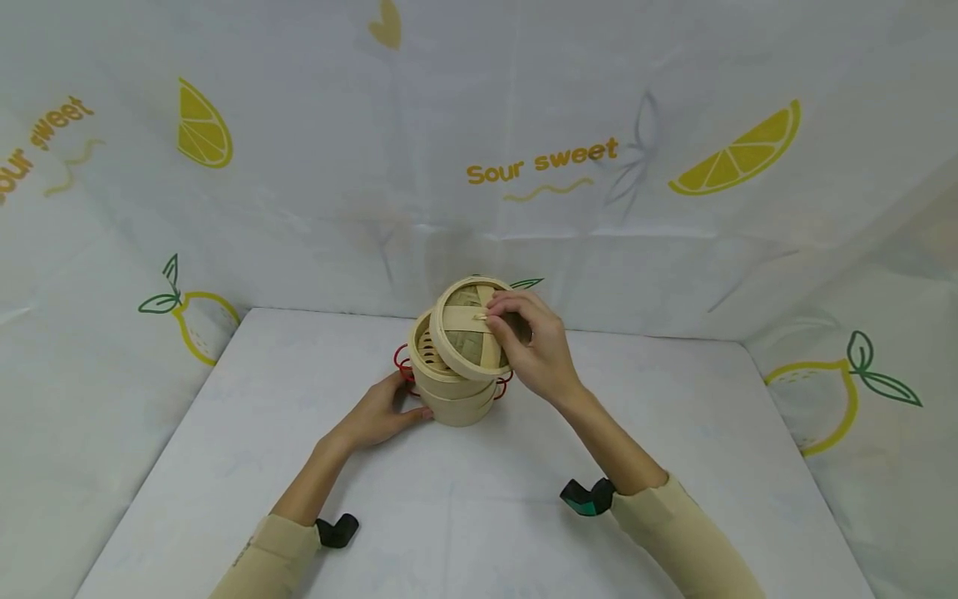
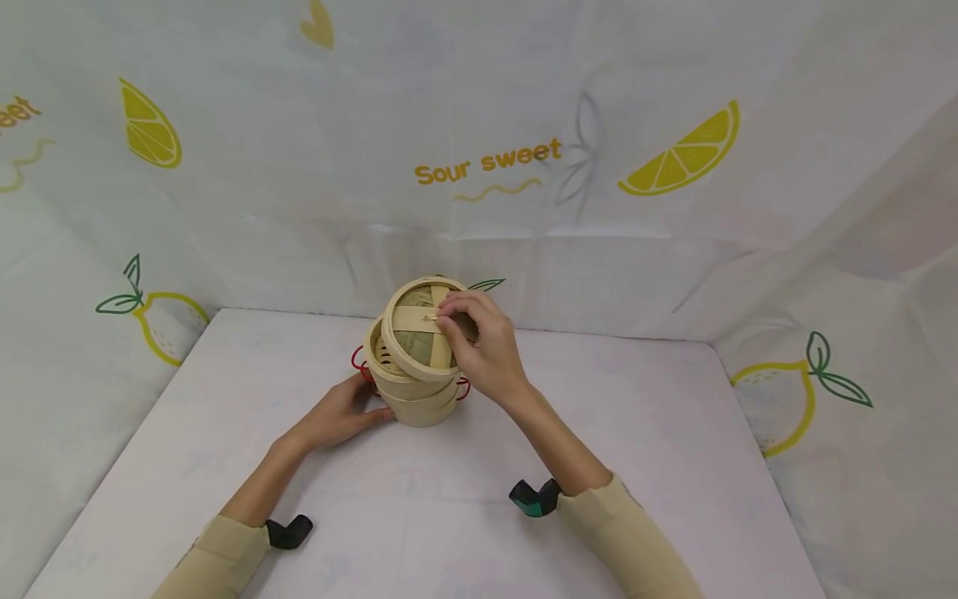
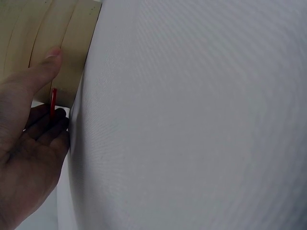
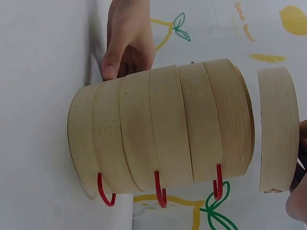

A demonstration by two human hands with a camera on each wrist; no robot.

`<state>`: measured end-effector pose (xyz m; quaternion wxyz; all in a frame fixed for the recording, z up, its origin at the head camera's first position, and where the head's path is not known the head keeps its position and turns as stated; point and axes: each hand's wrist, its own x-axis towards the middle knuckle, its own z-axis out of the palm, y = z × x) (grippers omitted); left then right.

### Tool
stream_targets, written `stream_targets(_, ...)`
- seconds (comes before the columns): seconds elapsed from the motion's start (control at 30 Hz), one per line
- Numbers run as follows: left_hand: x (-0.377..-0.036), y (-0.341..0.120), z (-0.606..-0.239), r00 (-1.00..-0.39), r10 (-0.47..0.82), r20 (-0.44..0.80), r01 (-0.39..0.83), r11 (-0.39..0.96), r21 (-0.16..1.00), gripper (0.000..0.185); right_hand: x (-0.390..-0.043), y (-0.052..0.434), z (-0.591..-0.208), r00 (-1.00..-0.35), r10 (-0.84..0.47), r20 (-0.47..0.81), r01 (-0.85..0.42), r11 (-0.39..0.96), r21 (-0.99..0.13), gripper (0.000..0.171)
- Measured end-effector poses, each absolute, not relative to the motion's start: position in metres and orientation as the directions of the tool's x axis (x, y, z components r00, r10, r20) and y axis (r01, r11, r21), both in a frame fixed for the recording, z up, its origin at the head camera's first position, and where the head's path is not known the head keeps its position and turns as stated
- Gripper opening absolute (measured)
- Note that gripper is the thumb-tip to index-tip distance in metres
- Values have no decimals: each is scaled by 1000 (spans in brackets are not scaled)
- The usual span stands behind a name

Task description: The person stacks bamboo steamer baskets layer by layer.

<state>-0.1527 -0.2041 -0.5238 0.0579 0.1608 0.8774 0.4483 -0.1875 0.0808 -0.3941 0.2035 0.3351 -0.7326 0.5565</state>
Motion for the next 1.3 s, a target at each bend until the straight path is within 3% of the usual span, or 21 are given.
stream_targets(1.3,-154,-203,-525,-940,335,66,246,529,812,68,-194,48,-397,-693,-327,642,-718,232,-657,5)
